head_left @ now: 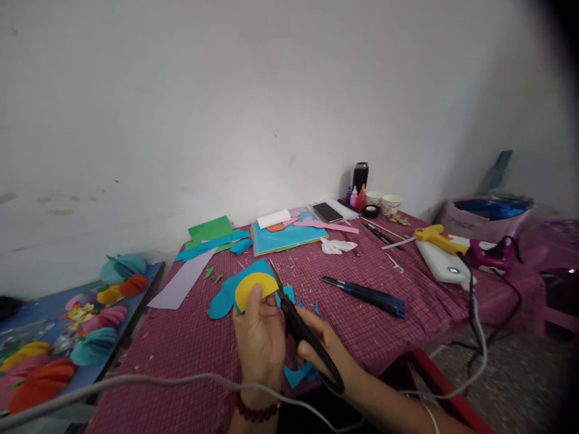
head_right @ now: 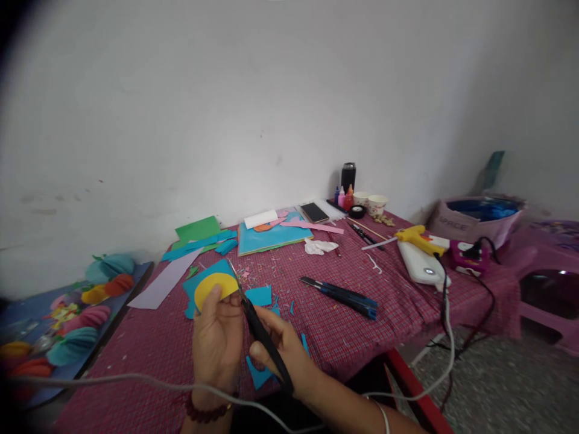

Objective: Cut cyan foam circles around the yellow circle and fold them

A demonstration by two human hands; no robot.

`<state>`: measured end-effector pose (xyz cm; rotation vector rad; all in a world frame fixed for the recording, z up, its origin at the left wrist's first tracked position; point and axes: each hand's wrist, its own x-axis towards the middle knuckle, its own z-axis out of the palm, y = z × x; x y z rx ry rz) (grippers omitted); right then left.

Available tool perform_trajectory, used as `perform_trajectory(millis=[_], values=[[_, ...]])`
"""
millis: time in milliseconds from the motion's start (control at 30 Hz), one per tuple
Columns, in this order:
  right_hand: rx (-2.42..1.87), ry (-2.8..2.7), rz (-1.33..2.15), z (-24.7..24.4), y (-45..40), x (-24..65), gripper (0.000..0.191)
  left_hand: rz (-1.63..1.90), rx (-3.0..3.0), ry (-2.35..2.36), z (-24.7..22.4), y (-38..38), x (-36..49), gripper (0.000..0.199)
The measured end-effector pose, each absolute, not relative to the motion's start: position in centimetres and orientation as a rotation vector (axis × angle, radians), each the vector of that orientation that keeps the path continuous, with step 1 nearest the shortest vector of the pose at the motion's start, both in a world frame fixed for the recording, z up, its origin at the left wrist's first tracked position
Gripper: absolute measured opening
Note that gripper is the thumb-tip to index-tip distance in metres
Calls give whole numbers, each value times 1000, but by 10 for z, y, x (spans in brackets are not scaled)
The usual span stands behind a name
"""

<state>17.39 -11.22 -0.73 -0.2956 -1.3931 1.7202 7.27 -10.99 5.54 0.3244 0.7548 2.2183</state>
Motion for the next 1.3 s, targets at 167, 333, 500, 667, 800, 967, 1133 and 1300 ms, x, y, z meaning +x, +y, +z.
perform_trajectory(millis=[167,333,500,667,800,967,1133,1300], values=[[-319,-1361,1686,-8,-114,172,53,2136,226,693,58,-111,75,17],[-354,-1328,1687,-10,-115,171,58,2076,167,676,61,-112,75,13],[-377,-1349,1577,-8,-116,171,53,2041,160,689,60,-112,72,11],[-405,-1345,1642,-10,-117,172,57,2089,218,726,58,-111,72,9],[-477,-1366,1649,-12,-119,172,61,2104,262,729,56,-111,72,12],[-476,-1337,1724,-14,-120,171,62,2099,299,744,52,-110,71,13],[-326,-1354,1814,-10,-116,179,54,2142,304,756,54,-110,67,13],[-317,-1438,1811,-1,-111,188,53,2155,323,785,57,-111,66,15]])
